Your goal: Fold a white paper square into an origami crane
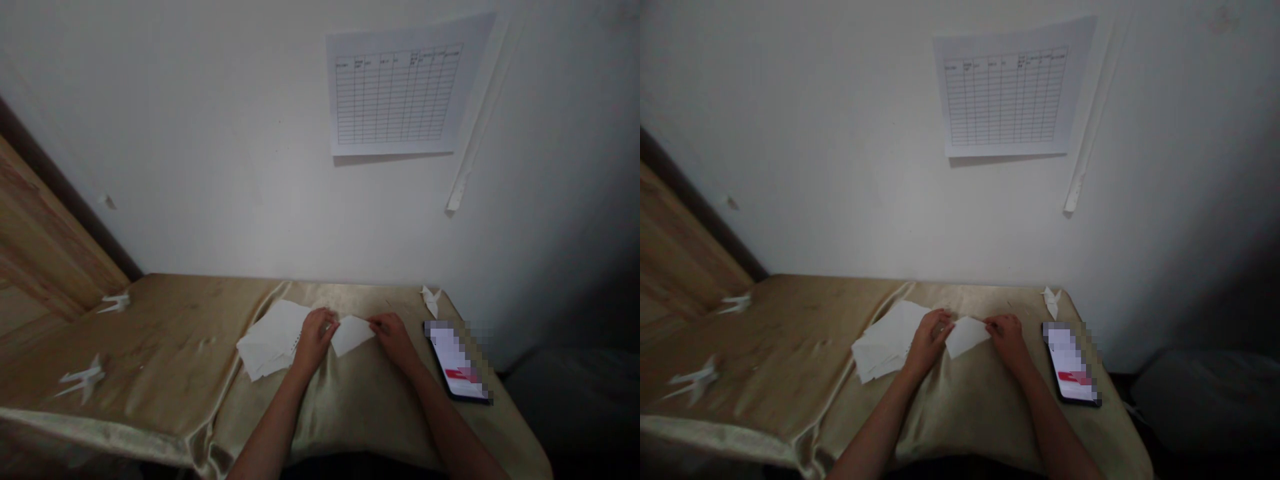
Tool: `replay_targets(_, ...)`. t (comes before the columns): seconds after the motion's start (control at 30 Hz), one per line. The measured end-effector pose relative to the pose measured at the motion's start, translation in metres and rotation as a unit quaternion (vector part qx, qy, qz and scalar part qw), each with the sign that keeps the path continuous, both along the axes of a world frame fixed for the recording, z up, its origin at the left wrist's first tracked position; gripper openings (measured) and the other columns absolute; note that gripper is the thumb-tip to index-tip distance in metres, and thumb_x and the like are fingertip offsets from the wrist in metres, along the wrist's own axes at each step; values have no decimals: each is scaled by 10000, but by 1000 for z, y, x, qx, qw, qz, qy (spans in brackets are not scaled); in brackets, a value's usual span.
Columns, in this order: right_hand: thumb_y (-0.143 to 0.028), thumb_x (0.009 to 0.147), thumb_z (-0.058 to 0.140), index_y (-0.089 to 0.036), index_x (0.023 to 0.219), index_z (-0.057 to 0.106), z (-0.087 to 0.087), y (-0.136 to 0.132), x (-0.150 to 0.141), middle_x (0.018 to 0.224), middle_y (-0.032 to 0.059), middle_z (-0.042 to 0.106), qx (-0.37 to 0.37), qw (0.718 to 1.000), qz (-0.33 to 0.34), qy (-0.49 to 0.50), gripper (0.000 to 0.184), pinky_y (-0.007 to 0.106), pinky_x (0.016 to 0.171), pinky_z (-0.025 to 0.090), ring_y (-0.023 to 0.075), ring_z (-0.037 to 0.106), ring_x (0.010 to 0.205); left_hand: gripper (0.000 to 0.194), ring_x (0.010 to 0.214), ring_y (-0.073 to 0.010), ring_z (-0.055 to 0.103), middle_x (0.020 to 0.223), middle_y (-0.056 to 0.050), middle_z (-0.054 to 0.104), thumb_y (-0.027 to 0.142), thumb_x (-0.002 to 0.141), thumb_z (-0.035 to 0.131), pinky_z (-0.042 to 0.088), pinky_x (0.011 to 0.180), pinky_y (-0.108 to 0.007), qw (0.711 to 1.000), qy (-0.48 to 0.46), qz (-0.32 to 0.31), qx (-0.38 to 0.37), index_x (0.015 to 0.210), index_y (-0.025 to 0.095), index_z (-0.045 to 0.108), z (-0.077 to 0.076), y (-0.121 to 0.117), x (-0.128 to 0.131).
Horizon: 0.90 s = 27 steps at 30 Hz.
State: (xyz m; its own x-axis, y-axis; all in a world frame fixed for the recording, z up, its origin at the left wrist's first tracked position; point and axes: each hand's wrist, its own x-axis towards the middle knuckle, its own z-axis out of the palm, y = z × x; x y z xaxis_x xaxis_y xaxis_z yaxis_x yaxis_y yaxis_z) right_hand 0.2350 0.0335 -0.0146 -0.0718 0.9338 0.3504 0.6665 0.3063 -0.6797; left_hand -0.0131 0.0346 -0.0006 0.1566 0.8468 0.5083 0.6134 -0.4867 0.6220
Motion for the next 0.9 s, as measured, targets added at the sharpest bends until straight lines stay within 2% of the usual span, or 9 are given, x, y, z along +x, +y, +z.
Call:
replay_targets(0.13, -314, 883, 530, -252, 1066, 741, -3, 1, 1, 989, 51, 730, -25, 999, -14, -17, 286, 406, 1001, 418, 243, 614, 1032, 211, 1273, -266, 526, 1213, -61, 685, 342, 903, 632, 401, 1119, -481, 999, 41, -18, 6, 1087, 251, 681, -1, 1, -2)
replay_targets(0.27, -236, 891, 520, -284, 1091, 734, -5, 0, -1, 1092, 48, 718, -22, 996, -4, -88, 297, 445, 1081, 322, 251, 559, 1129, 352, 1392, -258, 412, 1415, -13, 599, 268, 911, 620, 327, 1173, -498, 987, 140, -76, -18, 1259, 316, 645, 0, -3, 1)
replay_targets(0.43, -167, 871, 504, -336, 1221, 683, -7, -3, -4, 1224, 43, 663, -40, 989, 7, -145, 427, 487, 1117, 255, 269, 486, 1216, 389, 1462, -303, 301, 1496, 59, 529, 308, 962, 566, 167, 1182, -656, 961, 232, -121, -88, 1322, 454, 591, -2, -8, 5)
replay_targets(0.57, -177, 844, 538, -330, 1252, 664, -7, -3, -3, 1299, 44, 619, -29, 988, 2, -151, 454, 486, 1125, 249, 274, 459, 1252, 367, 1427, -332, 333, 1470, 52, 554, 407, 954, 587, 162, 1164, -677, 957, 251, -103, -107, 1314, 482, 595, -2, -11, 7)
replay_targets(0.8, -227, 830, 590, -284, 1180, 699, -4, -4, -2, 1261, 59, 634, -1, 992, -13, -126, 371, 445, 1088, 315, 260, 486, 1214, 413, 1231, -309, 480, 1233, -54, 633, 553, 901, 621, 235, 1159, -595, 962, 268, -32, -34, 1280, 393, 662, 1, -13, 12)
replay_targets(0.9, -237, 824, 610, -272, 1175, 700, -1, -6, -3, 1255, 63, 642, 8, 994, 9, -113, 364, 441, 1087, 328, 258, 490, 1215, 430, 1272, -310, 459, 1348, -66, 582, 527, 893, 647, 275, 1149, -569, 962, 267, -42, -35, 1282, 345, 662, 1, -14, 13)
